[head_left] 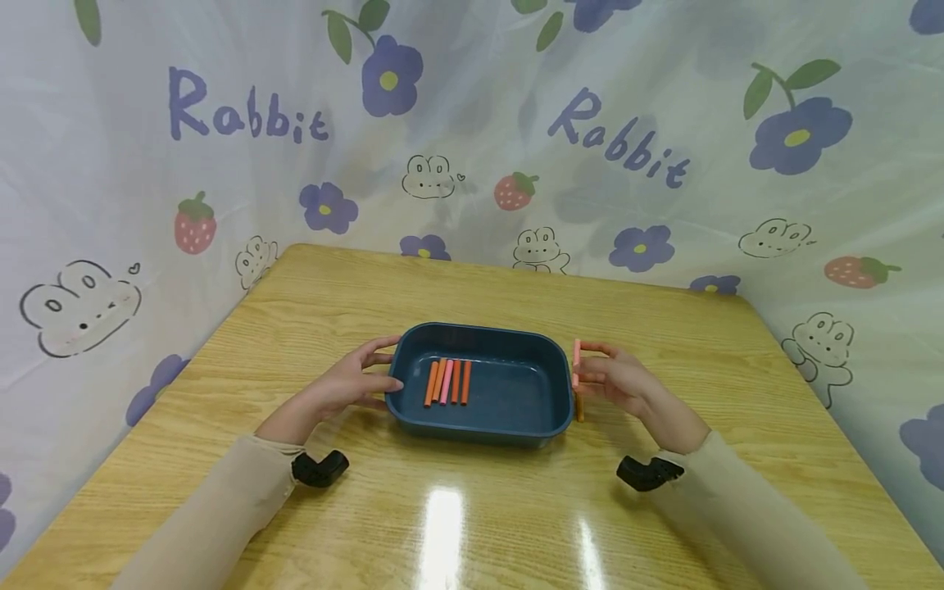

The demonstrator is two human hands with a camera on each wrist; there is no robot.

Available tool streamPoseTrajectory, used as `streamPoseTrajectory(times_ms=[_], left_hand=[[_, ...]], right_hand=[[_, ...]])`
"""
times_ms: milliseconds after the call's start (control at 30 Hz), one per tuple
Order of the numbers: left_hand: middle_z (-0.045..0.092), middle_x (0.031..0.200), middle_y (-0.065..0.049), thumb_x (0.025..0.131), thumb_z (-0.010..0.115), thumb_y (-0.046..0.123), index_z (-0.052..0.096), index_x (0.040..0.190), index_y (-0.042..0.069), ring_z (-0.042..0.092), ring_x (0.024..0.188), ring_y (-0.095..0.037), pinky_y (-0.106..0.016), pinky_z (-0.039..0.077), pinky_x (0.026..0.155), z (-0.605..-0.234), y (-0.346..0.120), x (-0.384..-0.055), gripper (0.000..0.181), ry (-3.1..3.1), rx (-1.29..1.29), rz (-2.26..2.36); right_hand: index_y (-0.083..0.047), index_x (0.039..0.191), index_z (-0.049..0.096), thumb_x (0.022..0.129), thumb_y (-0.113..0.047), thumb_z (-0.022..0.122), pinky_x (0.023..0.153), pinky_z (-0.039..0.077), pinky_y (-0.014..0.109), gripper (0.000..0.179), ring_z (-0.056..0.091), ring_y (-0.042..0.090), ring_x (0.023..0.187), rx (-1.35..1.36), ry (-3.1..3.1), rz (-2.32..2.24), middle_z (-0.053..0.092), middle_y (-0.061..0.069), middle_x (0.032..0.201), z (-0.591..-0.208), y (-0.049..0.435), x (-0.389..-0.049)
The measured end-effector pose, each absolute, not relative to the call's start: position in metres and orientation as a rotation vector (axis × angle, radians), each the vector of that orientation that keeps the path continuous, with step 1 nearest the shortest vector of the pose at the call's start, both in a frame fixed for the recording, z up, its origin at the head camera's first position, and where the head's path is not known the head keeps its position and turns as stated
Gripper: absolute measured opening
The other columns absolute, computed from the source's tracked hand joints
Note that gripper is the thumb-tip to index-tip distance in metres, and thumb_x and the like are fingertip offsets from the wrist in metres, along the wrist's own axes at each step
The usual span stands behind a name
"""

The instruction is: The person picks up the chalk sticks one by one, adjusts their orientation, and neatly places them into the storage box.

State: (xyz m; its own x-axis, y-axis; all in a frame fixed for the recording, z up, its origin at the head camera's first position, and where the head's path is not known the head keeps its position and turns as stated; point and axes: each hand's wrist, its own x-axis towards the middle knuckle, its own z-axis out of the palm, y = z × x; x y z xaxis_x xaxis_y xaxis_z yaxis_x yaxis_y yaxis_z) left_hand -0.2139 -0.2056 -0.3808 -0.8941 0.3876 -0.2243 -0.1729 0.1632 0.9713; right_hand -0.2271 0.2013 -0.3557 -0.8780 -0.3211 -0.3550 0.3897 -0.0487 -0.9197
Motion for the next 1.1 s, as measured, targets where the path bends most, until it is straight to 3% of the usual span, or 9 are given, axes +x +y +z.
streamPoseTrajectory(times_ms=[433,700,833,967,1100], left_hand=[[0.028,0.139,-0.028,0.084,0.065,0.003,0.020,0.148,0.010,0.061,0.094,-0.036,-0.049,0.053,0.073,-0.379,-0.205,-0.212,0.078,2.008,0.191,1.788],[0.028,0.139,-0.028,0.084,0.066,0.002,0.021,0.148,0.010,0.060,0.095,-0.036,-0.048,0.054,0.072,-0.380,-0.205,-0.213,0.078,2.006,0.194,1.794],[0.028,0.139,-0.028,0.084,0.066,0.002,0.021,0.148,0.010,0.060,0.095,-0.036,-0.048,0.054,0.072,-0.380,-0.206,-0.213,0.078,2.011,0.191,1.794],[0.028,0.139,-0.028,0.084,0.065,0.002,0.021,0.148,0.010,0.060,0.095,-0.036,-0.048,0.054,0.072,-0.381,-0.206,-0.214,0.078,2.002,0.194,1.800],[0.029,0.139,-0.028,0.084,0.066,0.002,0.021,0.148,0.011,0.060,0.095,-0.037,-0.049,0.053,0.072,-0.381,-0.206,-0.214,0.078,1.994,0.191,1.805]], right_hand=[[0.001,0.145,0.015,0.091,0.004,0.050,0.076,0.054,0.032,0.064,0.060,0.017,0.077,0.055,1.711,-1.968,0.047,0.018,0.110,-0.334,0.182,-0.235],[-0.002,0.147,0.013,0.094,0.003,0.047,0.079,0.053,0.031,0.063,0.057,0.017,0.079,0.125,1.654,-1.966,0.032,0.024,0.131,-0.324,0.163,-0.243],[-0.002,0.147,0.014,0.094,0.003,0.047,0.084,0.051,0.033,0.063,0.053,0.026,0.099,0.165,1.643,-1.957,0.024,0.024,0.141,-0.322,0.152,-0.248],[-0.003,0.147,0.015,0.094,0.004,0.047,0.090,0.047,0.036,0.063,0.035,0.037,0.124,0.192,1.620,-1.940,0.023,0.023,0.143,-0.322,0.142,-0.254],[-0.003,0.147,0.016,0.094,0.004,0.045,0.094,0.045,0.036,0.061,0.029,0.038,0.128,0.184,1.600,-1.914,0.024,0.023,0.142,-0.323,0.133,-0.259]])
